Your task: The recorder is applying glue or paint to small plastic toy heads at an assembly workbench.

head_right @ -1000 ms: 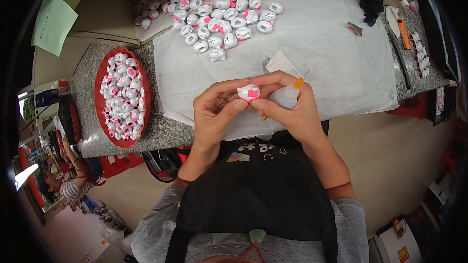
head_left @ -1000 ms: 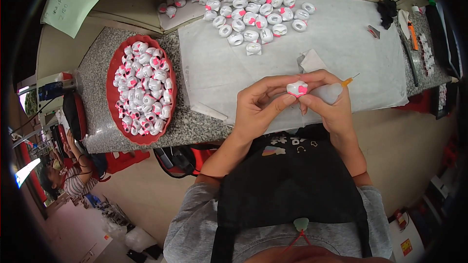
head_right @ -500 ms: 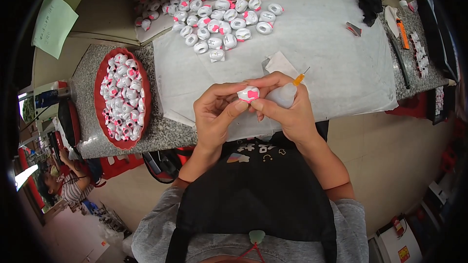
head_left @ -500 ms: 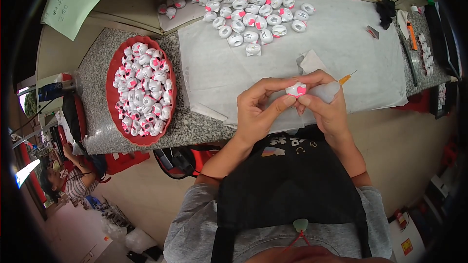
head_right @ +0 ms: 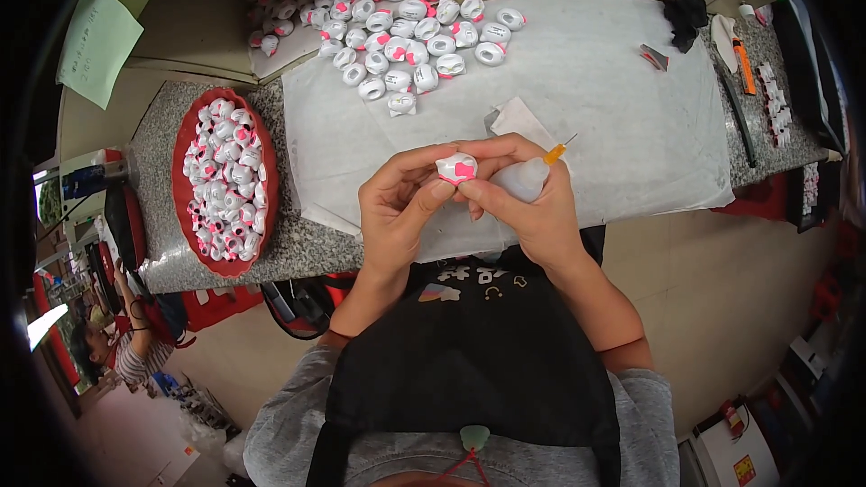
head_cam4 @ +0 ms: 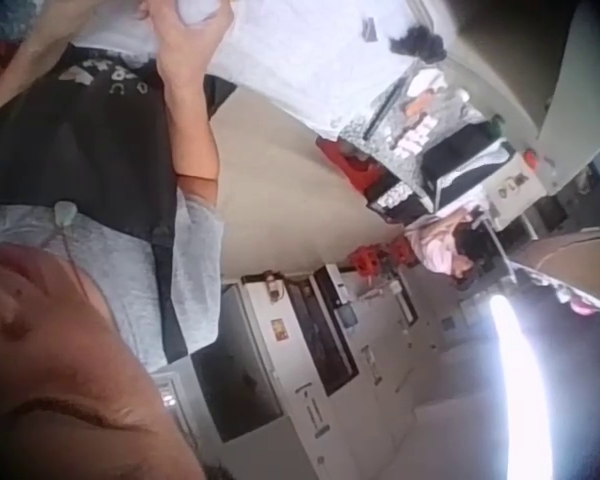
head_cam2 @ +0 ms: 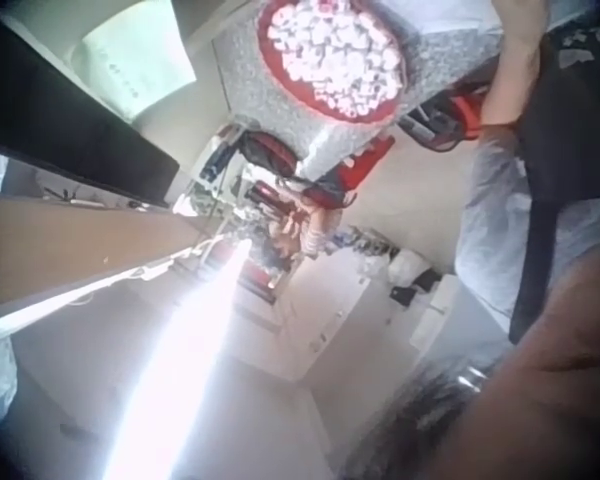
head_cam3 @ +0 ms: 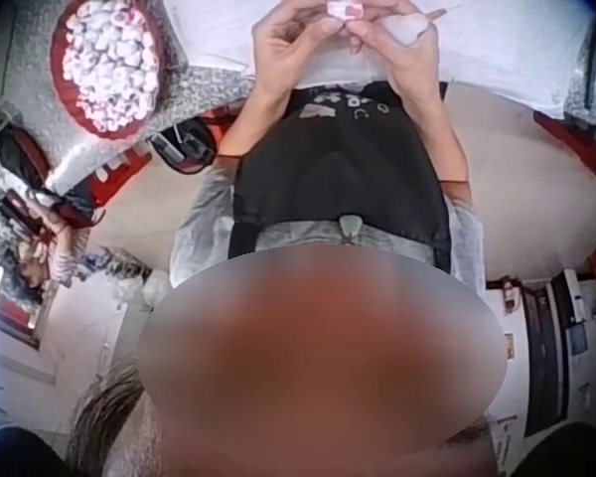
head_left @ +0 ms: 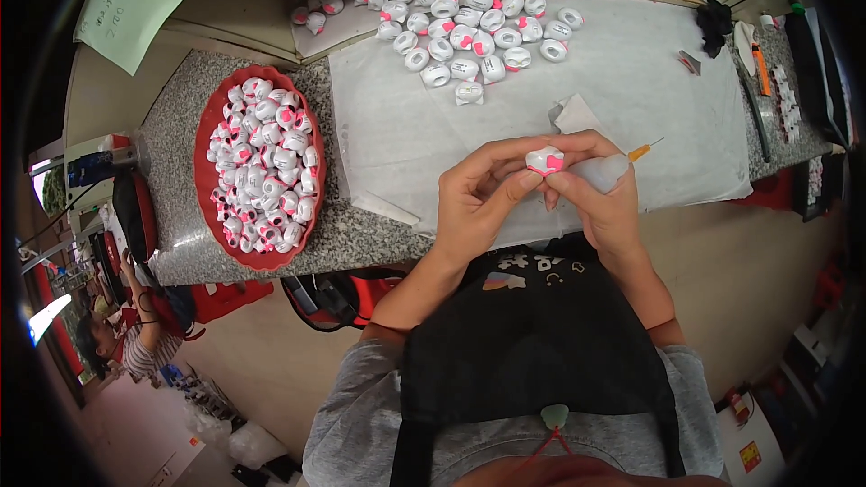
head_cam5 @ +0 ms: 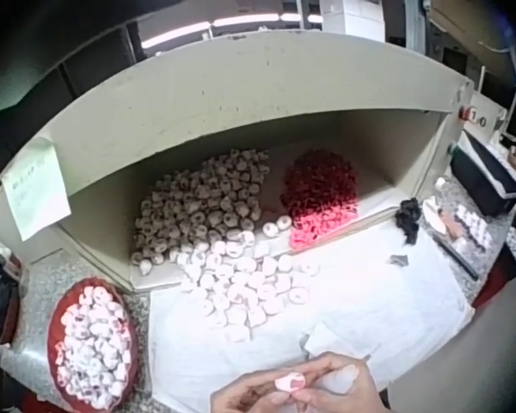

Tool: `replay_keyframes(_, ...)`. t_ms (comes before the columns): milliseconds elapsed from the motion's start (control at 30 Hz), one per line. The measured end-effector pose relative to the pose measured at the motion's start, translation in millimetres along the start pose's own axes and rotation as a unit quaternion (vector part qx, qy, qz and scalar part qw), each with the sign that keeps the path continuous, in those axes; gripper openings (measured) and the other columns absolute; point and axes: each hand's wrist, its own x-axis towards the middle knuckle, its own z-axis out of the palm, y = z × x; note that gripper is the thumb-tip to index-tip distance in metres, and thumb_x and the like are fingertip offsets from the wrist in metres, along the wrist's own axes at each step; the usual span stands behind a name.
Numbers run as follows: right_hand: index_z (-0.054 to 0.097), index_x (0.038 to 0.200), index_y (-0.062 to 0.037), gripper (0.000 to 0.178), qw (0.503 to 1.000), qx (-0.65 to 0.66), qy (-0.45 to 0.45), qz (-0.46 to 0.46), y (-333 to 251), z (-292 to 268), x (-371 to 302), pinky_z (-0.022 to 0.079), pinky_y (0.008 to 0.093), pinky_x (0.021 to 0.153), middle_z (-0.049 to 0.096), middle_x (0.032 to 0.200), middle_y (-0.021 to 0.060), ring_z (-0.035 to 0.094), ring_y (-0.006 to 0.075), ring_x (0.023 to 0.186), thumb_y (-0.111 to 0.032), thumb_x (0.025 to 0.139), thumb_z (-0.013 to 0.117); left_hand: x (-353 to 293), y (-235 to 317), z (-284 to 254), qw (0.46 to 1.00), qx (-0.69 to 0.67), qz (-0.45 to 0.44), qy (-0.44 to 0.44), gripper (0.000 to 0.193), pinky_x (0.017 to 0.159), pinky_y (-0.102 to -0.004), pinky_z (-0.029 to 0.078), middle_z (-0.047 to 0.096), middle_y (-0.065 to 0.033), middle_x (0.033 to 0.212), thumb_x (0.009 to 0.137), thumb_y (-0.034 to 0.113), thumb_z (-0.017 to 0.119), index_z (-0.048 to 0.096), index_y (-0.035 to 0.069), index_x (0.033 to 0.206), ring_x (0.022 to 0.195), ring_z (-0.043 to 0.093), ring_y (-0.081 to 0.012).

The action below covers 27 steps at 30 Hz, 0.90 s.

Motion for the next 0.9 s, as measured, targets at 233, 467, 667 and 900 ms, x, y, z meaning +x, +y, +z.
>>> replay_keyframes(233, 0.049, 0.090, 0.0016, 0.022, 1.000, -0.002, -0.001, -0.018, 4, -1, -2, 0.042, 0.0228, 0.049, 0.054, 0.075, 0.0092, 0.051, 0.0124, 0.059, 0.001, 0.069, 0.054, -4, -6, -2, 0.997, 0.067, 0.023, 0.016, 0.025, 0.075, -0.0272, 0.042, 0.050, -0.0146, 0.101, 0.076, -0.002, 0.050, 0.047, -0.005, 0.100, 0.090, 0.050, -0.0168)
replay_keyframes(467, 0.052, 0.091, 0.0033, 0.023, 1.000, -0.003, -0.029, -0.008, -5, -3, -3, 0.041, 0.0206, 0.050, 0.053, 0.065, 0.0062, 0.050, 0.0096, 0.056, -0.001, 0.069, 0.057, -1, -6, 0, 0.999, -0.012, 0.046, -0.012, 0.022, 0.072, -0.0273, 0.043, 0.051, -0.0128, 0.095, 0.072, -0.003, 0.054, 0.049, -0.004, 0.093, 0.086, 0.051, -0.0163)
replay_keyframes(667, 0.052, 0.091, 0.0037, 0.024, 0.998, -0.028, -0.048, -0.025, -3, -5, -6, 0.041, 0.0209, 0.049, 0.054, 0.066, 0.0068, 0.050, 0.0105, 0.056, -0.002, 0.068, 0.058, -6, -11, -3, 0.997, 0.006, 0.073, -0.016, 0.024, 0.067, -0.0266, 0.045, 0.051, -0.0125, 0.090, 0.069, -0.005, 0.056, 0.049, -0.004, 0.092, 0.082, 0.051, -0.0167)
replay_keyframes(900, 0.052, 0.091, 0.0039, 0.024, 0.998, 0.057, -0.037, 0.008, -3, -3, -6, 0.041, 0.0217, 0.048, 0.054, 0.066, 0.0071, 0.051, 0.0111, 0.056, -0.002, 0.069, 0.057, -2, -4, 1, 0.998, 0.023, 0.060, -0.025, 0.026, 0.066, -0.0258, 0.045, 0.052, -0.0128, 0.088, 0.068, -0.006, 0.056, 0.049, -0.004, 0.093, 0.080, 0.052, -0.0157)
